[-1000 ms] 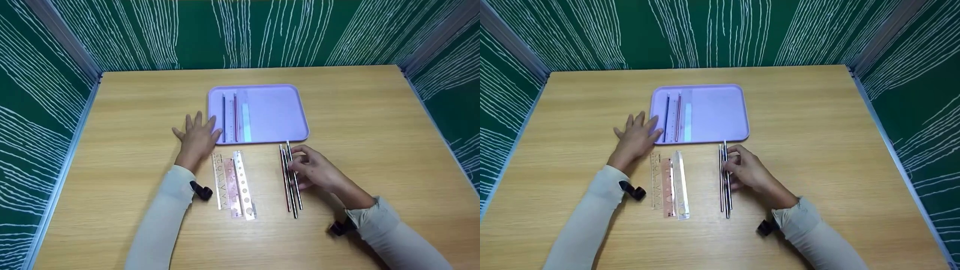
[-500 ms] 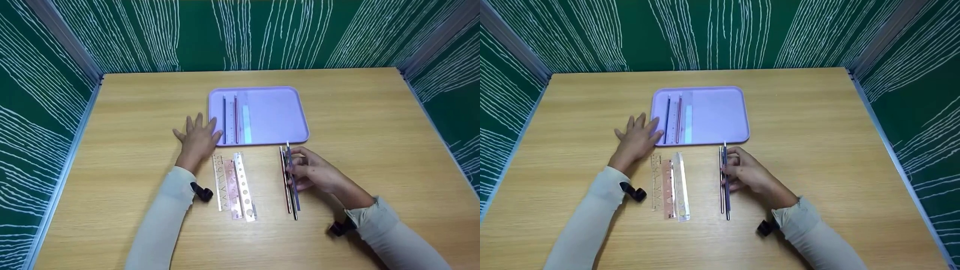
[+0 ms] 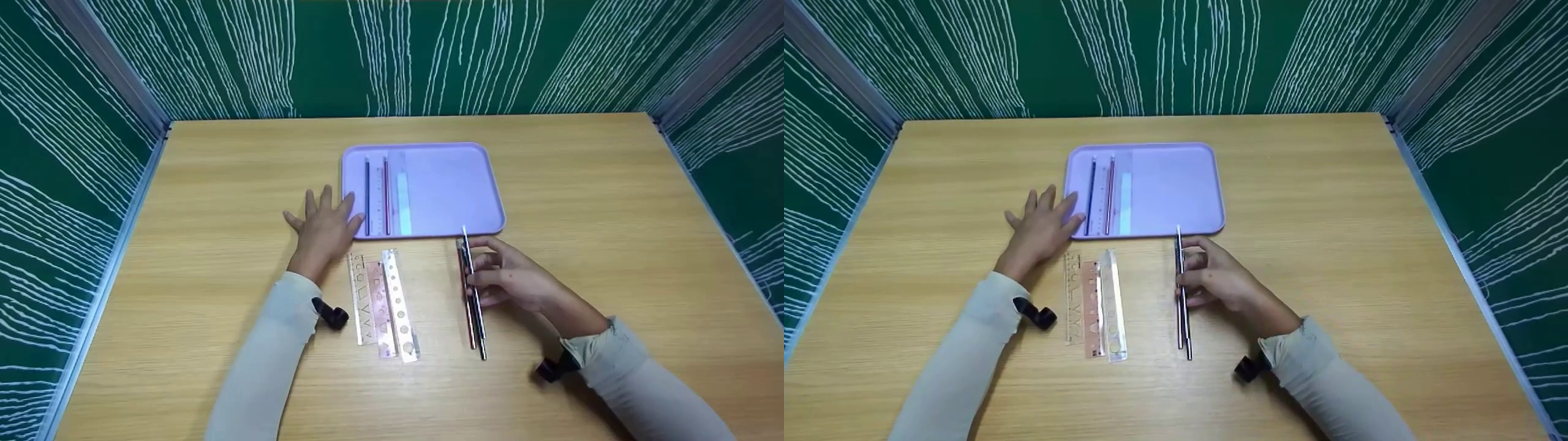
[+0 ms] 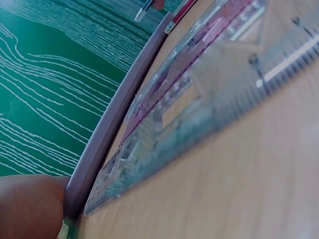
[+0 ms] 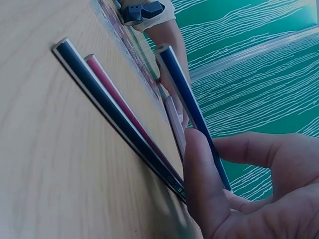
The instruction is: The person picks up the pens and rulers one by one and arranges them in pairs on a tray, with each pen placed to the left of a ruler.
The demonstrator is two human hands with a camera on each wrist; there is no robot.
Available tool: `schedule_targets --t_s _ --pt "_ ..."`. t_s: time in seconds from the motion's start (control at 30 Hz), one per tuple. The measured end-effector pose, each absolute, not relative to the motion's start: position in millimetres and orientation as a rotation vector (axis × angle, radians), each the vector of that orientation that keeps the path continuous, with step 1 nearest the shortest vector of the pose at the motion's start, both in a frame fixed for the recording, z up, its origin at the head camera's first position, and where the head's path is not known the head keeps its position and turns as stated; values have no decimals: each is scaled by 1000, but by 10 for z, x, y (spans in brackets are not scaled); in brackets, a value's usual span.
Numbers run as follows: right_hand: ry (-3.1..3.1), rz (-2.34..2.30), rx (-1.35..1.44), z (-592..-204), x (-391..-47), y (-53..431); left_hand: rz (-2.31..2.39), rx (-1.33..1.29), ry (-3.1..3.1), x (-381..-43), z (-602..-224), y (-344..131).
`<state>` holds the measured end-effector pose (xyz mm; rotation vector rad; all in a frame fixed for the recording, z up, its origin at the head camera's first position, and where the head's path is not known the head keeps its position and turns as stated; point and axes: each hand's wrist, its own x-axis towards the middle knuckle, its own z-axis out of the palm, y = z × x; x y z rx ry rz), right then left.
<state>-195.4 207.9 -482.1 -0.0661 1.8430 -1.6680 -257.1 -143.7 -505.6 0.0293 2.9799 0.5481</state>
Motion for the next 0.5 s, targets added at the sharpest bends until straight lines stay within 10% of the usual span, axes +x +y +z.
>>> schedule_targets --t_s 0.5 --pt "1846 -1709 -24 -4801 -2126 2027 539 10 2971 -2571 -5040 -1424"
